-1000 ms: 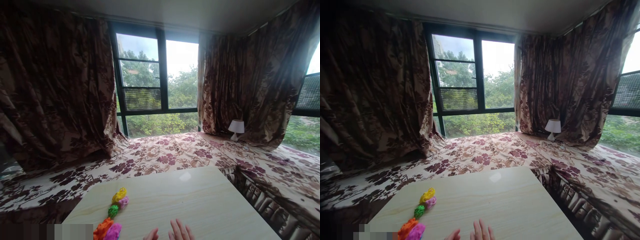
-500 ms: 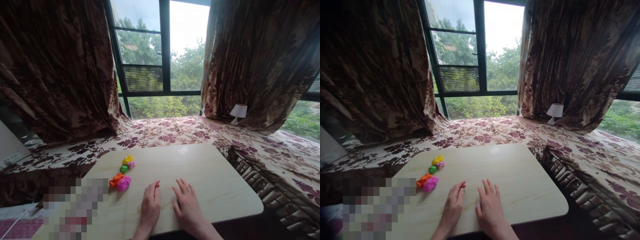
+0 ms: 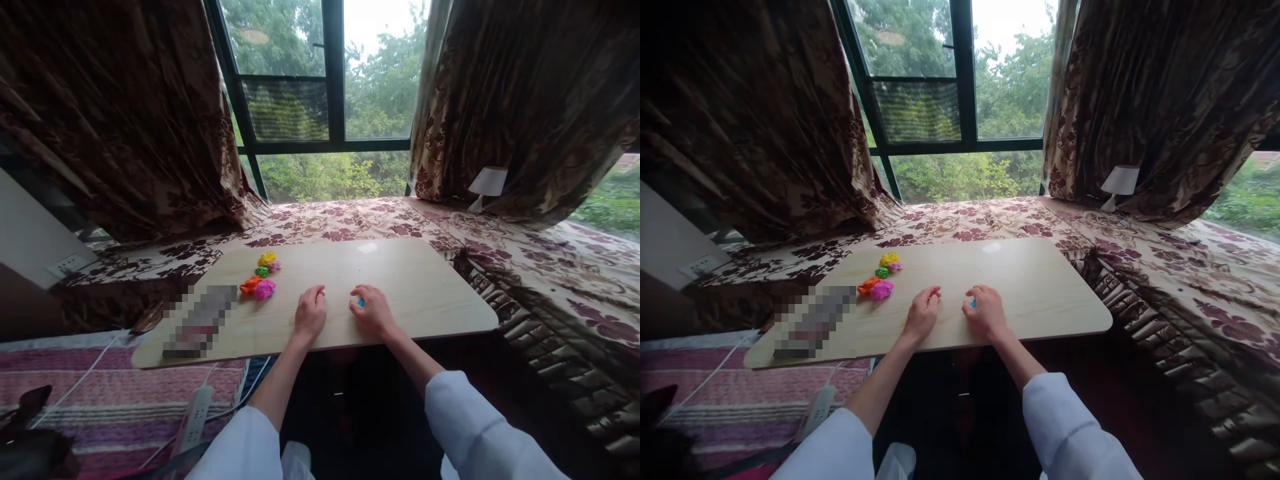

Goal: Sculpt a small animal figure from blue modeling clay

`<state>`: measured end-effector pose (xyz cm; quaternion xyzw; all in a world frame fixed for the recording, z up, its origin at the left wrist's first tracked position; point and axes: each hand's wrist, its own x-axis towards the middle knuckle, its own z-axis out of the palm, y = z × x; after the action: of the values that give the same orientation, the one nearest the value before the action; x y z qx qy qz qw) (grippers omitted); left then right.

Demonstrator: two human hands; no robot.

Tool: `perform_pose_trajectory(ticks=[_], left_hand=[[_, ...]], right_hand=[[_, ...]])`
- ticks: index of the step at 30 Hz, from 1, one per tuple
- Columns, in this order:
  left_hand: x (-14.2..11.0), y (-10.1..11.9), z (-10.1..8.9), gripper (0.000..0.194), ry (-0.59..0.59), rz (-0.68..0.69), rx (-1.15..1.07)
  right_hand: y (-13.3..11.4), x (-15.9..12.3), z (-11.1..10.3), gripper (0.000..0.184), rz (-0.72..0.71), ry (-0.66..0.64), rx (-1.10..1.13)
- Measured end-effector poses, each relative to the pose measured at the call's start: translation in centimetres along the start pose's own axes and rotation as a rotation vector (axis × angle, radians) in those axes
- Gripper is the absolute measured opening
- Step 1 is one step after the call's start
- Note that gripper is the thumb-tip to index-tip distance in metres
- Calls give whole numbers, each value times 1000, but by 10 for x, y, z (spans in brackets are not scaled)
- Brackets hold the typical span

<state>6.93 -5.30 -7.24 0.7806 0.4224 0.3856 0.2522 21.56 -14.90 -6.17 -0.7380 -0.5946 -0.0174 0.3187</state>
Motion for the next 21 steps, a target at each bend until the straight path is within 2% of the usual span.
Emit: perform_pose_trajectory(ticks=[5, 11, 17, 21], left_hand=[[-4, 5, 2, 29, -31, -12, 27], [-6, 11, -1, 29, -14, 2, 57], [-10, 9, 0, 30, -33, -1, 77], [-13, 10, 0, 30, -36, 4, 83]], right_hand=[[2, -5, -3, 24, -15, -1, -30], [-4, -11, -11, 23, -38, 30, -79], [-2, -47, -39, 24, -67, 19, -79], [-5, -62, -53, 21, -112, -76, -86]])
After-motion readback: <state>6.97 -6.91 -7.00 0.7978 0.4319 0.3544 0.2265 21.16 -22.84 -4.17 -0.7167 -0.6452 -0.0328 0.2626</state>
